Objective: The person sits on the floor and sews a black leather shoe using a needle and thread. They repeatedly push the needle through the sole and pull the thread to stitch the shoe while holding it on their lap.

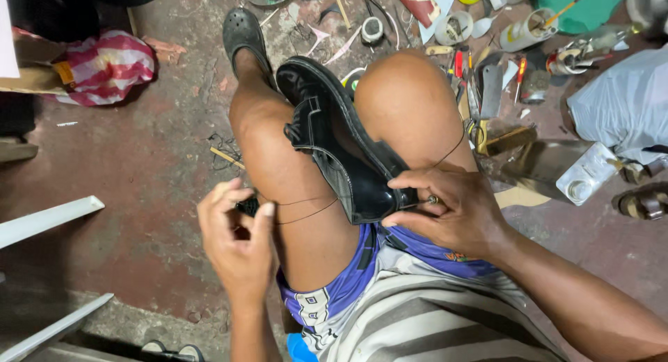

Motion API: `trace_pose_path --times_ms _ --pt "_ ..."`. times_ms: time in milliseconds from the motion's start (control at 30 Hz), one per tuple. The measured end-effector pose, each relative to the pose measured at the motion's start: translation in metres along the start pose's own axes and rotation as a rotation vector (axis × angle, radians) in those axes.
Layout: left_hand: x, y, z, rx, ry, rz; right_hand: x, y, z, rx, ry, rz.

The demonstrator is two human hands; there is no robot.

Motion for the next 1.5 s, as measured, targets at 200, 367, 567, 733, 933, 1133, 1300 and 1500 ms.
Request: trace_pose_path --times_ms 200,367,567,733,933,1133,1300,1500 --pt "-0.010 -0.069 -0.089 -0.070 0.737 -0.036 0.000 0.003 0.007 -0.002 -0.007 -0.038" --pt "-0.008 -0.058 -0.109 0.024 0.899 -0.142 -0.012 0.000 0.011 -0.036 0.266 -0.177" --pt "-0.010 -0.053 -0.107 -0.007 0.820 -0.133 -0.018 0.007 0.055 -0.380 0.467 -0.086" --pt "-0.017 -0.048 -0.104 -0.282 0.664 -0.008 0.002 0.016 0.036 -0.215 0.196 0.055" --pt "-0.022 -0.031 -0.103 -0.341 0.534 0.016 -0.010 -0.007 0.029 -0.201 0.375 -0.312" --pt "-0.018 -0.051 -0.102 -0.224 0.805 -0.037 -0.008 0.028 0.054 0.462 -0.060 0.054" --pt "-0.015 -0.061 -0.102 -0.131 0.812 -0.196 -0.021 -0.005 0.032 1.003 -0.337 -0.180" --pt "-0.017 -0.054 -0.091 -0.029 0.643 -0.053 -0.030 -0.010 0.029 1.105 -0.356 -0.159"
Point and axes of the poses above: each hand's wrist, its own x-axis towards the middle knuckle, its own z-axis out of the back of the hand, y = z × x, the point moved 8 cm from there along x, towards the middle knuckle, and after that the axes turned 14 degrees about z, right-handed, at the moved point
